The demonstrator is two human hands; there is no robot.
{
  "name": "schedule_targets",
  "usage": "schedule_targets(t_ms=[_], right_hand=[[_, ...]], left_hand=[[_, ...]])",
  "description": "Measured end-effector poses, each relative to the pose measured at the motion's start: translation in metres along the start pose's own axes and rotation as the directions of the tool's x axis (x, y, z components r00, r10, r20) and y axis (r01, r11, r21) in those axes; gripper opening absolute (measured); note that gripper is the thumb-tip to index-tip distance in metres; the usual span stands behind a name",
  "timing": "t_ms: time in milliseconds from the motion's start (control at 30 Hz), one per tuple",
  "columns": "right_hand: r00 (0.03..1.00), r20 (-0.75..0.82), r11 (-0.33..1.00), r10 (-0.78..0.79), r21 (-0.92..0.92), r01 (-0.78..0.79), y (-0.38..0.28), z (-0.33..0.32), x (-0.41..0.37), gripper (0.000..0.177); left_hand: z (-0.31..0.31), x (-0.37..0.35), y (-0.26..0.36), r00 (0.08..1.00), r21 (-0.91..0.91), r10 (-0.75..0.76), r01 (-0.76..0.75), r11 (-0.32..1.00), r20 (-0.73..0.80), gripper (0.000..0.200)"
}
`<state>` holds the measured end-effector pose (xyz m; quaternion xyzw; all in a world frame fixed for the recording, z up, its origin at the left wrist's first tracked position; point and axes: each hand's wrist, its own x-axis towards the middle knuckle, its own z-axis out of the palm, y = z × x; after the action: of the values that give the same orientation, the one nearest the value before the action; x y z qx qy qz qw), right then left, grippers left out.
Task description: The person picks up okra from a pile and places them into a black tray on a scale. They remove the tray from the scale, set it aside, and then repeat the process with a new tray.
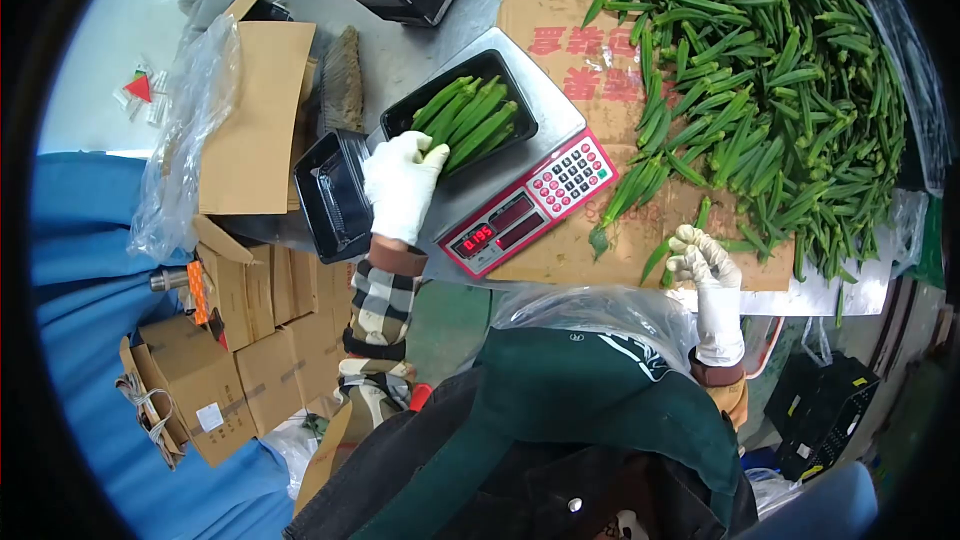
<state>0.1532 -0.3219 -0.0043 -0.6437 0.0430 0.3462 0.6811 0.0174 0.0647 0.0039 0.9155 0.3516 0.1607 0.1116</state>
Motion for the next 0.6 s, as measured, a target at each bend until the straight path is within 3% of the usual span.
schedule_targets(t_ms=[67, 133, 167, 233, 267, 333, 367, 400, 433, 467, 500, 533, 600], right_hand=[[0.999, 0.021, 1.000, -0.026, -0.006, 0.026, -0.001, 0.002, -0.001, 0.032], [0.995, 0.071, 0.997, -0.063, -0.044, 0.066, -0.001, 0.006, 0.003, 0.036], [0.990, 0.122, 0.991, -0.072, -0.108, 0.085, -0.007, 0.016, 0.003, 0.045], [0.937, 0.301, 0.975, -0.180, -0.072, 0.211, -0.018, 0.043, 0.001, 0.061], [0.906, 0.346, 0.953, -0.243, -0.087, 0.289, -0.026, 0.060, -0.002, 0.065], [0.850, 0.507, 0.987, -0.143, 0.008, 0.161, -0.022, 0.074, -0.001, 0.067], [0.858, 0.508, 0.979, 0.076, 0.126, -0.161, -0.033, 0.082, -0.006, 0.049], [0.855, 0.505, 0.969, 0.121, 0.128, -0.213, -0.025, 0.076, -0.004, 0.042], [0.847, 0.505, 0.955, 0.167, 0.129, -0.265, -0.012, 0.066, 0.001, 0.036], [0.835, 0.507, 0.939, 0.213, 0.129, -0.318, -0.004, 0.060, 0.005, 0.031], [0.904, 0.377, 0.960, 0.201, 0.106, -0.258, -0.009, 0.061, 0.005, 0.022], [0.928, 0.313, 0.941, 0.204, 0.199, -0.274, -0.004, 0.052, 0.009, 0.024], [0.963, 0.210, 0.923, 0.169, 0.310, -0.229, 0.005, 0.037, 0.018, 0.025]], left_hand=[[-0.013, 0.001, 0.008, 0.986, -0.142, -0.021, -0.003, 0.990, -0.168, 0.022], [-0.036, -0.001, 0.044, 0.977, -0.504, -0.214, 0.179, 0.845, -0.010, 0.019], [-0.042, -0.005, 0.060, 0.985, -0.514, -0.172, 0.155, 0.844, 0.015, 0.019], [-0.057, -0.014, 0.089, 0.961, -0.714, 0.120, 0.099, 0.693, 0.250, 0.023], [-0.070, -0.014, 0.104, 0.856, -0.741, 0.307, 0.124, 0.660, 0.416, 0.029], [-0.066, -0.023, 0.109, 0.792, -0.774, 0.355, 0.219, 0.595, 0.497, 0.034], [-0.070, -0.016, 0.107, 0.827, -0.748, 0.346, 0.129, 0.651, 0.443, 0.034], [-0.069, -0.008, 0.100, 0.852, -0.759, 0.238, 0.248, 0.602, 0.467, 0.034], [-0.062, -0.004, 0.086, 0.926, -0.803, 0.091, 0.265, 0.534, 0.366, 0.033], [-0.052, 0.002, 0.067, 0.967, -0.803, -0.062, 0.240, 0.546, 0.247, 0.036], [-0.045, 0.006, 0.042, 0.981, -0.668, -0.157, 0.190, 0.719, 0.111, 0.043], [-0.039, 0.006, 0.018, 0.984, -0.451, -0.176, 0.147, 0.880, -0.023, 0.048], [-0.018, 0.000, -0.033, 0.983, -0.095, -0.127, 0.115, 0.989, -0.130, 0.050]])
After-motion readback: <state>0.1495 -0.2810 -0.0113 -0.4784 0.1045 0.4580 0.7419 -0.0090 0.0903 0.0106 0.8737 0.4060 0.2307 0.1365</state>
